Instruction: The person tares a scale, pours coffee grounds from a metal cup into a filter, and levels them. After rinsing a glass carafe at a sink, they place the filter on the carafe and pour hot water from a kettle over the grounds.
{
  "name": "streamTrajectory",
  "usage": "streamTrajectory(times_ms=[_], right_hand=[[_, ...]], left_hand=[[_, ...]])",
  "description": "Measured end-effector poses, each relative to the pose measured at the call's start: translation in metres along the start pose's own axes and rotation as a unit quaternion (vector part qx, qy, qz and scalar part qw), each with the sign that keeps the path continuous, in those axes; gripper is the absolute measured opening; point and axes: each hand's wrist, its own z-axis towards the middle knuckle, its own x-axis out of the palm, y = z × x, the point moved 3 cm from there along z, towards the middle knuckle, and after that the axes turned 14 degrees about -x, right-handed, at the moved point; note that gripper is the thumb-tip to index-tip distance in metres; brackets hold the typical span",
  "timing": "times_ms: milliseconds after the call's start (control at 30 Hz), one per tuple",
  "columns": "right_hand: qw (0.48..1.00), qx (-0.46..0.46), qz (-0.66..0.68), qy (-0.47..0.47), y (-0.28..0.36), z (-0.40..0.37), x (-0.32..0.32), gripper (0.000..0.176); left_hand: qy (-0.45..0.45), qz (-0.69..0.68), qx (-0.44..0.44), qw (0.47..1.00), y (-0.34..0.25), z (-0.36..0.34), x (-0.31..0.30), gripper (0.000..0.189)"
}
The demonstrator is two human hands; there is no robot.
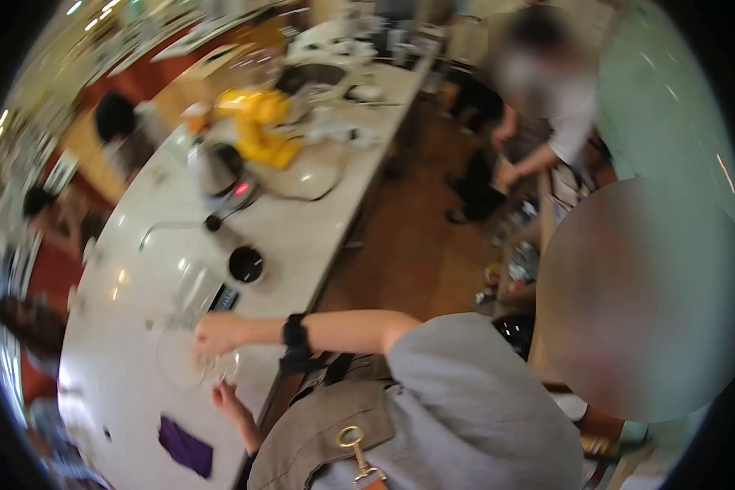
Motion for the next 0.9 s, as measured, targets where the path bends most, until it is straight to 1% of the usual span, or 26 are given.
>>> streamTrajectory(times_ms=[33, 100, 133, 167, 200, 267, 300, 333, 367, 433, 500, 633, 700, 733, 767, 833, 900], right_hand=[[1.000, 0.014, 0.018, 0.011, 0.001, -0.002, -0.001, 0.032], [1.000, -0.004, -0.014, -0.002, 0.005, -0.010, -0.004, 0.032], [1.000, 0.005, -0.016, -0.019, 0.009, -0.010, -0.008, 0.032], [1.000, -0.002, 0.003, -0.029, 0.011, -0.013, -0.011, 0.032], [0.999, -0.009, 0.024, -0.035, 0.012, -0.016, -0.013, 0.032], [0.998, -0.004, 0.040, -0.045, 0.002, -0.012, -0.013, 0.032], [0.996, 0.009, 0.082, -0.036, 0.001, -0.011, -0.015, 0.031], [0.992, 0.021, 0.125, -0.027, 0.001, -0.010, -0.016, 0.031], [0.991, 0.022, 0.127, -0.025, 0.002, -0.009, -0.017, 0.031], [0.978, 0.046, 0.205, -0.012, 0.009, -0.008, -0.023, 0.029], [0.975, 0.049, 0.217, 0.005, 0.010, -0.003, -0.022, 0.031], [0.973, 0.045, 0.224, 0.028, 0.005, 0.007, -0.014, 0.038], [0.971, 0.030, 0.231, 0.042, -0.005, 0.013, -0.007, 0.038], [0.969, 0.023, 0.240, 0.056, -0.004, 0.014, -0.007, 0.039], [0.966, 0.029, 0.251, 0.056, -0.005, 0.012, -0.007, 0.034], [0.964, 0.035, 0.257, 0.064, -0.004, 0.013, -0.009, 0.032], [0.960, 0.046, 0.266, 0.075, -0.006, 0.012, -0.008, 0.031]], left_hand=[[0.003, 0.015, 0.025, 1.000, 0.003, 0.003, -0.002, 0.026], [-0.002, 0.033, 0.065, 0.997, 0.001, 0.004, -0.004, 0.029], [-0.004, 0.039, 0.075, 0.996, -0.002, 0.005, -0.008, 0.031], [0.003, 0.042, 0.057, 0.997, 0.002, 0.009, -0.012, 0.031], [0.012, 0.047, 0.059, 0.997, -0.005, 0.005, -0.004, 0.031], [-0.001, -0.046, 0.036, 0.998, -0.021, -0.009, 0.003, 0.023], [0.022, -0.065, 0.045, 0.997, -0.019, -0.006, 0.001, 0.018], [0.022, -0.062, 0.044, 0.997, -0.015, -0.004, -0.001, 0.018], [0.024, -0.071, 0.049, 0.996, -0.011, -0.002, -0.004, 0.019], [0.021, -0.081, 0.054, 0.995, -0.009, -0.003, -0.007, 0.019], [0.077, -0.105, 0.054, 0.990, -0.006, -0.002, -0.006, 0.030], [0.050, -0.134, 0.054, 0.988, 0.008, -0.003, -0.009, 0.032], [-0.018, -0.164, 0.001, 0.986, 0.017, 0.001, -0.012, 0.034], [-0.028, -0.170, 0.001, 0.985, 0.018, -0.001, -0.011, 0.034], [-0.023, -0.171, 0.006, 0.985, 0.018, -0.004, -0.011, 0.033], [-0.017, -0.174, 0.011, 0.984, 0.016, -0.005, -0.011, 0.032], [0.063, -0.156, 0.052, 0.984, 0.014, -0.007, -0.011, 0.026]])
